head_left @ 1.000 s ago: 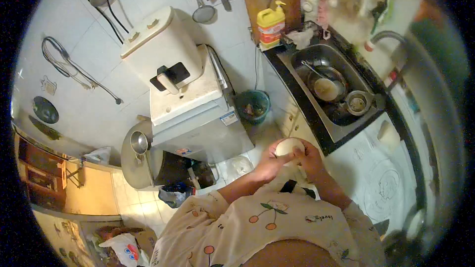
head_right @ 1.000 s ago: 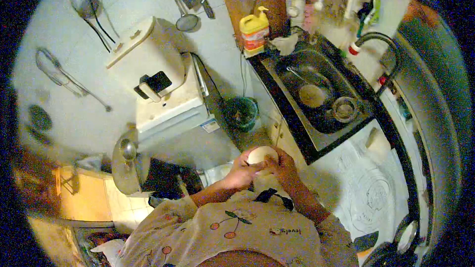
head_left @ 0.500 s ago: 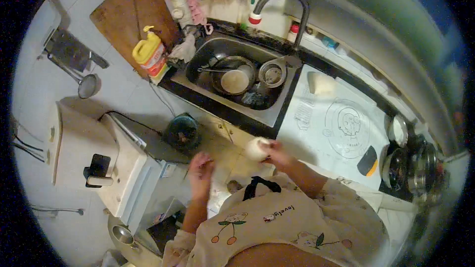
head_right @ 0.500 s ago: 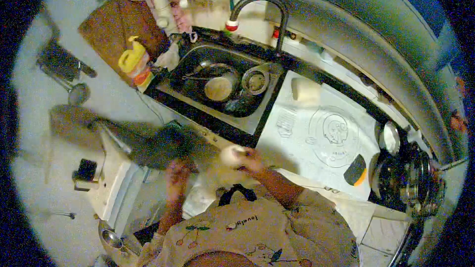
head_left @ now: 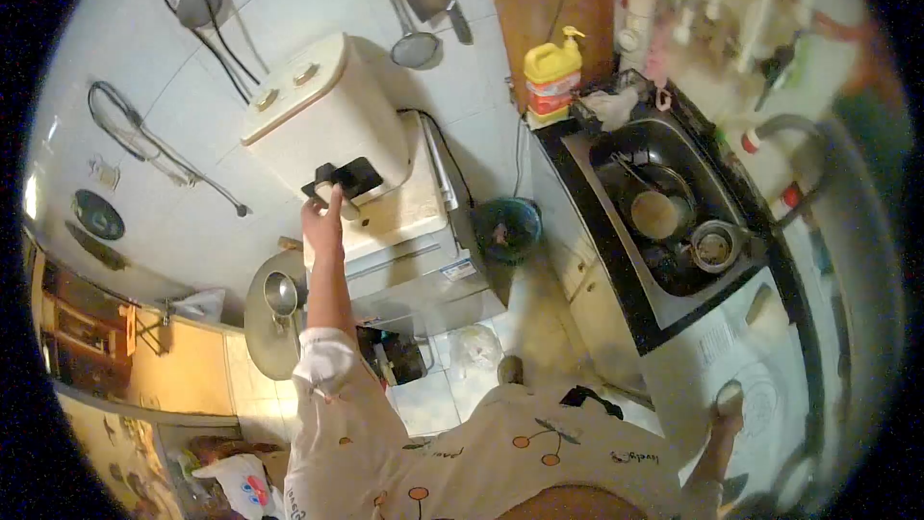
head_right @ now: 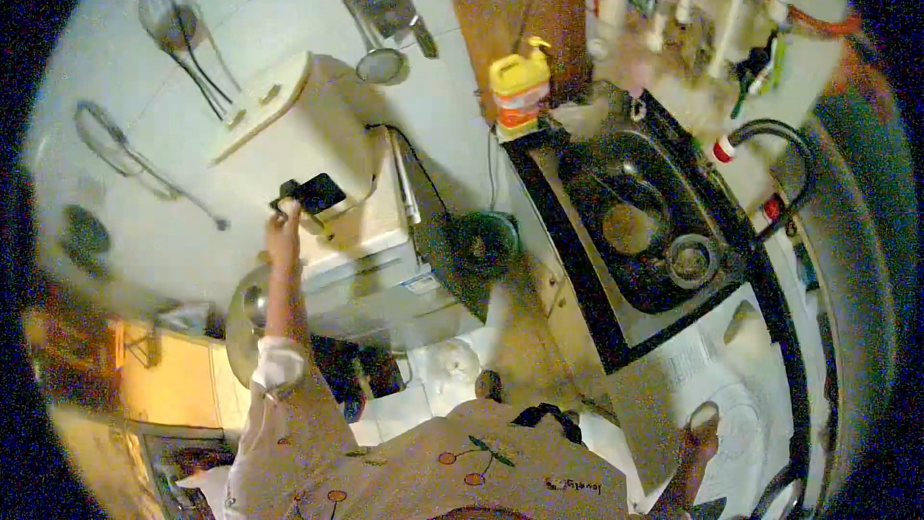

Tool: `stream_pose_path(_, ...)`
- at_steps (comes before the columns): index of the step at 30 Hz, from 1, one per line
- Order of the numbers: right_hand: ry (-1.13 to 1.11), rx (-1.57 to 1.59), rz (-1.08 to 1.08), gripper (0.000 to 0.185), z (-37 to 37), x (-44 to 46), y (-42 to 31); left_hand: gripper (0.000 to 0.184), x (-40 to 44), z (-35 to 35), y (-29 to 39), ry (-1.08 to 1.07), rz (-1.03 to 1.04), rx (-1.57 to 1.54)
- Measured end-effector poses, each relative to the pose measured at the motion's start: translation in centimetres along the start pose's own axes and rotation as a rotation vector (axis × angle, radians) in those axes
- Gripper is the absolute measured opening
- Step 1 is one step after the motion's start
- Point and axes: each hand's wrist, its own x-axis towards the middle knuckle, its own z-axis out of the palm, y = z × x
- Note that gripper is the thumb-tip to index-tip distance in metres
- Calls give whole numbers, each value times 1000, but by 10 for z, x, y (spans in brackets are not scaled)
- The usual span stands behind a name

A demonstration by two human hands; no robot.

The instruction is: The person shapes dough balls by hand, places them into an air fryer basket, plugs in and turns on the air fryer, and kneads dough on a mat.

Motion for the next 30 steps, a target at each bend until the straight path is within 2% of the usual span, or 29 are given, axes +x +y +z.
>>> stream_pose_path(1,-177,-33,43,35,13,12,-15,75,8,-1,15,-108,-116,18)
stream_pose_path(3,-500,-82,85,36,17,-9,-27,67,14,-1,29,-132,-192,-122)
stream_pose_path(6,-376,-1092,-170,48,30,2,-25,56,28,-2,32,-235,-369,-332)
stream_pose_path(9,-145,-2077,-467,60,37,10,-27,41,36,4,25,-364,-343,-542)
stream_pose_path(10,-26,-2396,-561,65,37,12,-27,33,35,9,26,-339,-349,-608)
stream_pose_path(11,70,-2513,-584,64,37,13,-29,31,36,13,20,-318,-336,-656)
stream_pose_path(13,152,-2509,-536,63,47,12,-29,28,34,21,15,-280,-307,-753)
stream_pose_path(18,238,-2201,-442,61,63,3,-30,28,30,23,18,-197,-308,-742)
stream_pose_path(26,217,-1623,-399,57,57,-8,-26,25,24,24,30,-99,-294,-718)
stream_pose_path(30,178,-1361,-372,55,51,-9,-22,23,24,23,24,-154,-309,-763)
